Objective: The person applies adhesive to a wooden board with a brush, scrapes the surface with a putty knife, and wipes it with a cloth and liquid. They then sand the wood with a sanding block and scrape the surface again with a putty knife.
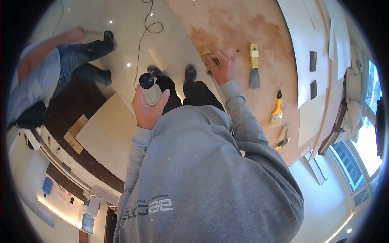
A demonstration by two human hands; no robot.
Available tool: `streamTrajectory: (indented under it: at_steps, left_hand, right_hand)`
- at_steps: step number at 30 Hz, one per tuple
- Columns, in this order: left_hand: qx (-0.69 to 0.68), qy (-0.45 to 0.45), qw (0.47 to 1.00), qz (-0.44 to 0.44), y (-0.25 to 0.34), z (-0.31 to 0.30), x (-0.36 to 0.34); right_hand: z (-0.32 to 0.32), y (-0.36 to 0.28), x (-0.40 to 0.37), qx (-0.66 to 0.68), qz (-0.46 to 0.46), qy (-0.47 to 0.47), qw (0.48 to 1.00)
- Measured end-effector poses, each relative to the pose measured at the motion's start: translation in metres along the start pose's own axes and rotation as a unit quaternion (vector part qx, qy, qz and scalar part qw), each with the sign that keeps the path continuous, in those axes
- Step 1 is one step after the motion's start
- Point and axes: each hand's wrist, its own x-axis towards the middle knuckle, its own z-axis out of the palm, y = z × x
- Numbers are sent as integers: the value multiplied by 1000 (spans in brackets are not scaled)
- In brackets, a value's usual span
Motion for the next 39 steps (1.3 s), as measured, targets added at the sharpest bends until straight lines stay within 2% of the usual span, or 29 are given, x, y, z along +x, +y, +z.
streamTrajectory:
  at_steps: [2,5,8,11,14,17,20,23,26,29,32,35,39]
  left_hand:
    - [3,3,1000,4,2,-1,-1]
    - [10,-1,1000,0,6,1,-9]
    - [14,-2,1000,13,15,0,-10]
    - [22,9,999,31,13,-3,-10]
    - [4,15,1000,10,16,-4,-15]
    - [8,10,1000,11,19,-4,-15]
    - [15,2,1000,25,21,-7,-13]
    - [4,9,1000,15,16,-10,-13]
    - [5,14,1000,16,14,-13,-13]
    - [24,-1,1000,17,17,-16,-18]
    - [12,-18,1000,19,17,-21,-11]
    - [1,-10,1000,9,14,-28,-9]
    - [-11,4,1000,8,11,-32,-1]
  right_hand:
    - [8,2,19,-3,-24,3,1000]
    - [28,-10,57,-85,-61,105,989]
    - [16,-10,48,-109,-40,21,993]
    - [6,1,6,-29,-26,14,999]
    - [12,-9,33,-11,-25,30,999]
    - [22,-16,60,-54,-11,27,998]
    - [11,-14,34,-60,7,11,998]
    - [6,-5,11,-8,43,6,999]
    - [14,-17,44,-61,10,29,998]
    - [18,-25,65,-44,4,33,998]
    - [15,-1,23,-14,18,30,999]
    - [16,4,4,35,91,16,995]
    - [25,-26,50,-30,34,48,998]
